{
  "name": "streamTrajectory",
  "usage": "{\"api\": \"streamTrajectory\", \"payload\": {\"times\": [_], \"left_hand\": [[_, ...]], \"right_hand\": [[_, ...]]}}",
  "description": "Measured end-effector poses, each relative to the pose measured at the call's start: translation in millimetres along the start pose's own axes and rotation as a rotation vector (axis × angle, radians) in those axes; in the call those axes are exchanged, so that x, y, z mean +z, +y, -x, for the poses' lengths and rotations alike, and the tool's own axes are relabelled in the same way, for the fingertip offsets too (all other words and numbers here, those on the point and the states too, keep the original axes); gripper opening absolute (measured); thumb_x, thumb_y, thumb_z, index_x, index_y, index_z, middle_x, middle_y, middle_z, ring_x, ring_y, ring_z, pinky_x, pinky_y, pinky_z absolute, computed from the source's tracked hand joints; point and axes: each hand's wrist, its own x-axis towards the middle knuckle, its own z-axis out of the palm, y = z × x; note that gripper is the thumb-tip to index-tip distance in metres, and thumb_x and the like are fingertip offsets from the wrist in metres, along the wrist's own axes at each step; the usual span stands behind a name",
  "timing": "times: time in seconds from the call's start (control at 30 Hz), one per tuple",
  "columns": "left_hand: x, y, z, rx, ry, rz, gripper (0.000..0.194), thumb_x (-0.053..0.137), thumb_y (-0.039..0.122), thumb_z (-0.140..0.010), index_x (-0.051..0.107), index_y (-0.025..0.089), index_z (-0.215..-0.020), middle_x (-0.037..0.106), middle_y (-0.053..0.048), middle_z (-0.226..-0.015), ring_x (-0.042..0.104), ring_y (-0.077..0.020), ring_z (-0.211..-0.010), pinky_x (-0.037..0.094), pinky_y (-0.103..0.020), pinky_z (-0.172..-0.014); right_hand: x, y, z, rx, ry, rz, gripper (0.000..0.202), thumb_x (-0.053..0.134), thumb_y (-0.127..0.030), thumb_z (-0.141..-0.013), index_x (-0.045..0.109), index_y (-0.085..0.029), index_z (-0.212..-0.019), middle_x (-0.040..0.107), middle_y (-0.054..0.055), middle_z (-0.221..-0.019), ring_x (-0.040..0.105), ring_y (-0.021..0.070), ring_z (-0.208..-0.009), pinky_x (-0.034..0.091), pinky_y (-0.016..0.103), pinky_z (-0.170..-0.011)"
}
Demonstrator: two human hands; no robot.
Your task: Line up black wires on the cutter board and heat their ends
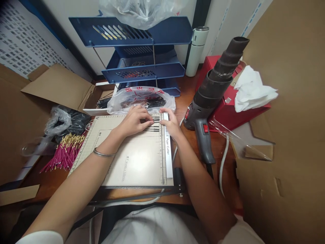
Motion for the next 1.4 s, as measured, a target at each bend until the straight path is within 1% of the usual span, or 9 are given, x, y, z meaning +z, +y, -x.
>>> {"api": "streamTrajectory", "payload": {"times": [0.13,0.27,0.43,0.5,0.63,0.77,1.17,1.27,1.4], "left_hand": [[-2.9,1,3,0.013,0.027,0.018,0.018,0.069,0.036,-0.095,0.08,0.022,-0.091,0.075,-0.005,-0.096,0.056,-0.0267,-0.099,0.034,-0.045,-0.092],[-7.0,0,7,0.05,0.001,0.054,0.016,0.071,0.035,-0.091,0.079,0.022,-0.087,0.075,-0.005,-0.093,0.056,-0.0263,-0.098,0.035,-0.045,-0.094],[-6.7,-3,9,0.045,-0.007,0.067,0.015,0.068,0.031,-0.091,0.078,0.022,-0.084,0.075,-0.004,-0.092,0.057,-0.0259,-0.097,0.035,-0.048,-0.1],[-5.4,-3,8,0.043,-0.007,0.069,0.015,0.068,0.03,-0.091,0.079,0.022,-0.084,0.075,-0.004,-0.092,0.057,-0.0261,-0.098,0.035,-0.048,-0.101],[-3.5,-2,7,0.039,-0.028,0.06,0.015,0.069,0.032,-0.091,0.081,0.023,-0.086,0.075,-0.005,-0.091,0.055,-0.0269,-0.098,0.036,-0.046,-0.095],[-2.4,-1,6,0.057,-0.031,0.063,0.015,0.07,0.031,-0.091,0.082,0.023,-0.086,0.075,-0.006,-0.09,0.055,-0.0267,-0.096,0.036,-0.046,-0.094],[-2.0,0,5,0.055,-0.018,0.041,0.017,0.068,0.028,-0.092,0.082,0.022,-0.086,0.075,-0.006,-0.09,0.055,-0.0265,-0.096,0.035,-0.046,-0.094],[-1.8,1,5,0.053,-0.014,0.037,0.017,0.068,0.028,-0.092,0.082,0.022,-0.086,0.075,-0.006,-0.091,0.055,-0.0265,-0.097,0.035,-0.046,-0.094],[-1.5,1,5,0.053,-0.015,0.038,0.016,0.069,0.027,-0.092,0.083,0.021,-0.086,0.075,-0.005,-0.09,0.055,-0.0265,-0.097,0.034,-0.045,-0.093]], "right_hand": [[0,-2,1,0.018,0.011,-0.039,0.059,0.07,-0.025,-0.053,0.062,-0.028,-0.112,0.066,0.003,-0.121,0.059,0.0314,-0.126,0.039,0.051,-0.124],[-2,-1,4,-0.024,-0.012,-0.006,0.065,0.07,-0.024,-0.055,0.059,-0.03,-0.119,0.064,0.003,-0.129,0.054,0.0316,-0.135,0.036,0.051,-0.127],[-3,1,9,-0.06,-0.043,0.02,0.072,0.071,-0.023,-0.057,0.057,-0.032,-0.126,0.06,0.002,-0.143,0.05,0.0319,-0.143,0.031,0.052,-0.131],[-3,1,10,-0.052,-0.055,0.013,0.072,0.071,-0.023,-0.057,0.056,-0.032,-0.127,0.061,0.002,-0.141,0.052,0.0321,-0.14,0.033,0.052,-0.13],[-3,1,10,-0.035,-0.053,-0.008,0.074,0.071,-0.022,-0.056,0.055,-0.031,-0.128,0.064,0.003,-0.134,0.056,0.0321,-0.135,0.035,0.052,-0.128],[-3,3,7,-0.06,-0.051,-0.006,0.072,0.071,-0.022,-0.055,0.057,-0.031,-0.125,0.063,0.002,-0.138,0.052,0.032,-0.14,0.032,0.05,-0.13],[-5,3,6,-0.08,-0.061,0.004,0.07,0.07,-0.022,-0.054,0.058,-0.03,-0.123,0.062,0.003,-0.14,0.05,0.0317,-0.143,0.032,0.048,-0.13],[-5,3,7,-0.073,-0.068,0.011,0.07,0.072,-0.024,-0.057,0.057,-0.03,-0.126,0.063,0.003,-0.139,0.052,0.0317,-0.141,0.033,0.049,-0.129],[-5,7,6,-0.104,-0.071,0.028,0.073,0.079,-0.03,-0.058,0.056,-0.03,-0.128,0.06,0.005,-0.142,0.051,0.0324,-0.142,0.033,0.048,-0.129]]}}
